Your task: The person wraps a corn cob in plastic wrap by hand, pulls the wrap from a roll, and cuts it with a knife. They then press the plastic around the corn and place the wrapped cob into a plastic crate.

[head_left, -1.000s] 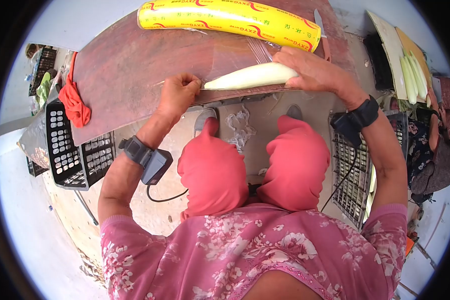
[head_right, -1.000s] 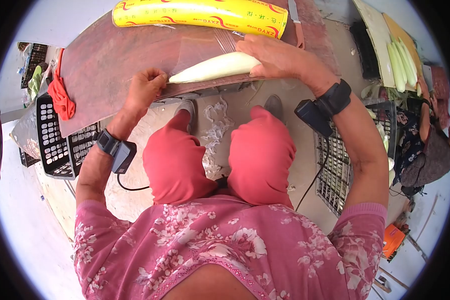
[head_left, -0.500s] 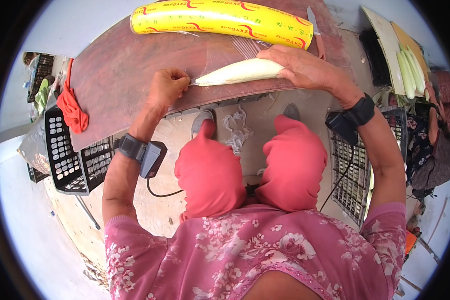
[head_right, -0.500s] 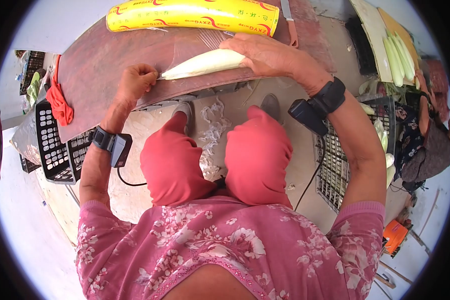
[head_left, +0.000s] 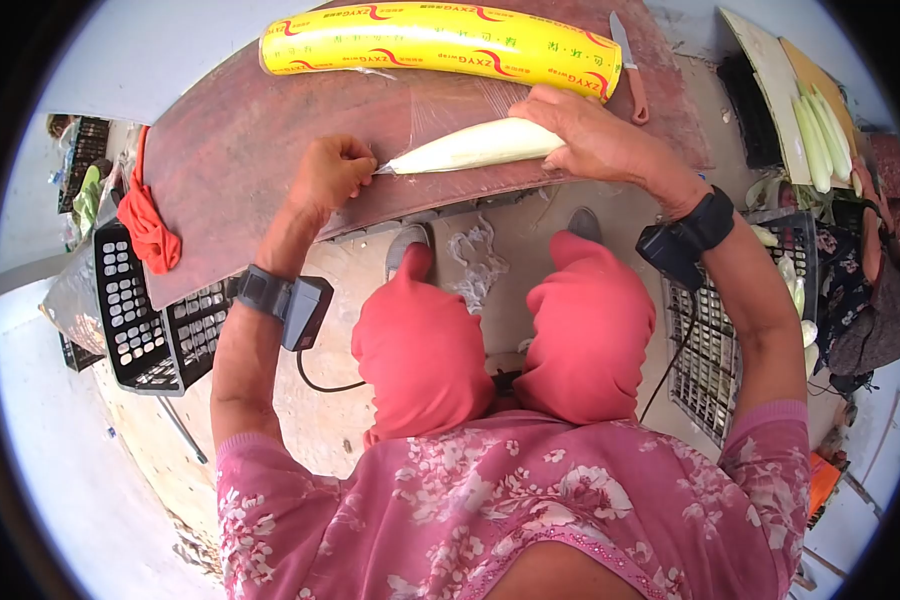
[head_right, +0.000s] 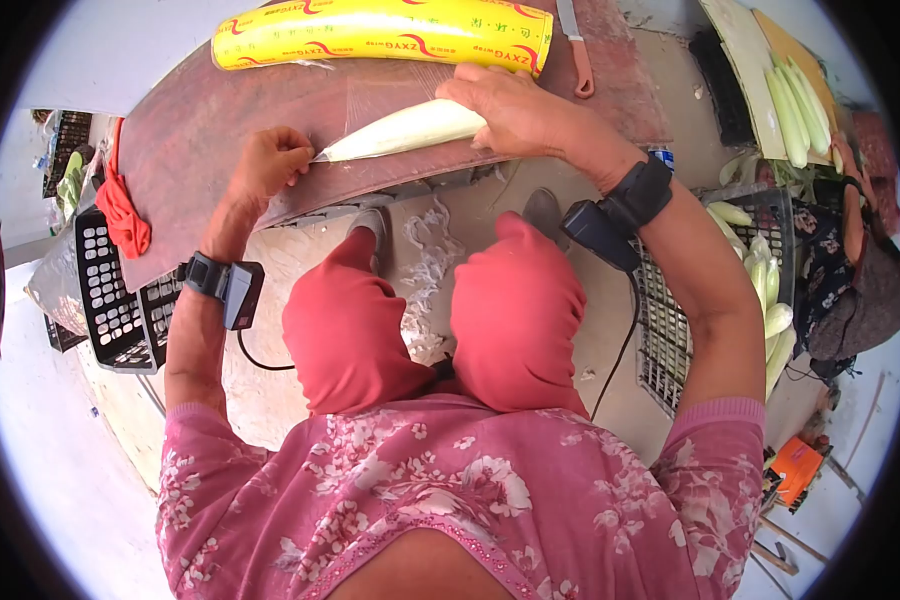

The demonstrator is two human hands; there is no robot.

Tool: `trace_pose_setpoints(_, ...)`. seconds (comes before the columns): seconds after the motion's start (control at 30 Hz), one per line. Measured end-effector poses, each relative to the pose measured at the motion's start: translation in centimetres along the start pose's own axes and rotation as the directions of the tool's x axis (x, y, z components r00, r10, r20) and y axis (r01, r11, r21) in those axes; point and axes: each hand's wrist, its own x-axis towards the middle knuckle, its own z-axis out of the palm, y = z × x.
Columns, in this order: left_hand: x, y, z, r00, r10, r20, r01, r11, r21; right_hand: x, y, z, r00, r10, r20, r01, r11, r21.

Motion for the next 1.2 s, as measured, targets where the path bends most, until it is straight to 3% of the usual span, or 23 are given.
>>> trace_pose_setpoints(0.17,-1.3,0.1,0.6,0.999,0.044,-0.006,-0.044,0.999,0.008,0.3,-1.1,-1.3,0.988,0.09,0.126,-0.084,0.995,-0.052)
trace_pose_setpoints(0.37,-2.6,-0.5,0.4,0.999,0.023,0.033,-0.017,0.983,-0.181,-0.2,-0.6,-0.4,1.0,0.007,-0.022,-0.008,0.997,-0.074)
trace_pose_setpoints(0.57,-0.7,-0.7,0.1,0.998,0.043,0.044,-0.044,0.999,0.006,0.4,-1.1,-1.2,0.986,0.09,0.139,-0.075,0.991,-0.112)
trace_pose_setpoints(0.6,0.1,-1.4,-0.1,0.981,0.195,-0.021,-0.188,0.966,0.177,0.5,-1.0,-1.2,0.988,0.083,0.133,-0.07,0.993,-0.1)
trace_pose_setpoints(0.67,1.5,-3.0,-0.2,0.863,0.501,-0.065,-0.402,0.759,0.513,0.5,-0.8,-1.0,0.99,0.07,0.119,-0.062,0.995,-0.075)
trace_pose_setpoints(0.77,-1.0,2.3,1.0,0.786,0.552,-0.28,-0.43,0.812,0.393,0.4,-0.5,-0.6,0.993,0.071,0.097,-0.064,0.995,-0.076)
trace_pose_setpoints(0.87,-2.3,4.8,2.5,0.666,0.738,-0.109,-0.652,0.647,0.395,0.5,-0.9,-0.8,0.992,0.082,0.1,-0.073,0.994,-0.087)
trace_pose_setpoints(0.97,-2.3,4.3,3.7,0.727,0.668,0.161,-0.634,0.561,0.533,0.6,-1.3,-1.1,0.985,0.116,0.13,-0.107,0.991,-0.077)
trace_pose_setpoints(1.1,-1.4,2.1,2.7,0.746,0.647,0.159,-0.626,0.601,0.496,0.3,-1.3,-0.9,0.991,0.1,0.093,-0.093,0.993,-0.074)
trace_pose_setpoints(1.2,-1.4,1.6,1.6,0.722,0.653,0.229,-0.658,0.545,0.519,0.5,-0.8,-0.8,0.995,0.061,0.083,-0.057,0.997,-0.049)
